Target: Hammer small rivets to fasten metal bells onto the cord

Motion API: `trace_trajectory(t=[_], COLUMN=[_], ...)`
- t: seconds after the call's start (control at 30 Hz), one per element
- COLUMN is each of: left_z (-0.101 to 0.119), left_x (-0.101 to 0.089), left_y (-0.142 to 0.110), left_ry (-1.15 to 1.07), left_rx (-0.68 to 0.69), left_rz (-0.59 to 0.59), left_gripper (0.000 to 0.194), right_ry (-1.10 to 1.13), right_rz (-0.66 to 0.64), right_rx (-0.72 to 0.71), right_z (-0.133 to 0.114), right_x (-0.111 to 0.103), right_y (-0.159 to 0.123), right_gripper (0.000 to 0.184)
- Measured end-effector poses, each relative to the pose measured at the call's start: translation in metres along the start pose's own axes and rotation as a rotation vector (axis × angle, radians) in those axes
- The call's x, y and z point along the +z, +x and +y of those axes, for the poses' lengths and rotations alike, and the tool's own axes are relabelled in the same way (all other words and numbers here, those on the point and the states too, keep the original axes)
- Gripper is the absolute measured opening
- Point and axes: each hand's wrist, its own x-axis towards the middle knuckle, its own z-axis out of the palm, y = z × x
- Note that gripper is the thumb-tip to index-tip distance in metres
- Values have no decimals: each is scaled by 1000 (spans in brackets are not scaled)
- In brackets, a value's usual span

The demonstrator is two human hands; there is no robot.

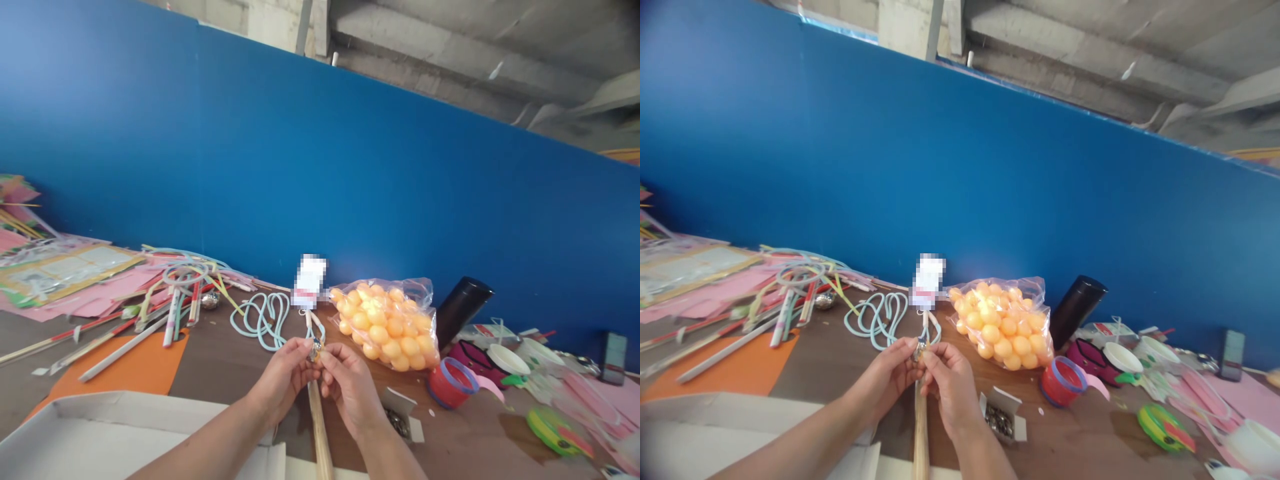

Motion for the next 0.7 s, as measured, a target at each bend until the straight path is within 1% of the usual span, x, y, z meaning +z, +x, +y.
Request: trace_trajectory(t=[0.37, 0.53, 0.63, 0.7], left_z=[2, 3, 3, 3], left_x=[5, 6, 7, 8], left_y=[-2, -3, -4, -4], left_ry=[71, 96, 108, 122], left_rx=[50, 52, 68, 72], left_rz=[27, -7, 3, -21], left_gripper=[20, 21, 21, 20], right_ry=[-177, -245, -252, -257], right_rz=[26, 10, 24, 36], right_rx=[-60, -46, -52, -52], right_z=[-1, -2, -2, -1], right_x=[1, 1, 2, 2], right_y=[1, 1, 1, 1], right_gripper=[22, 23, 24, 26])
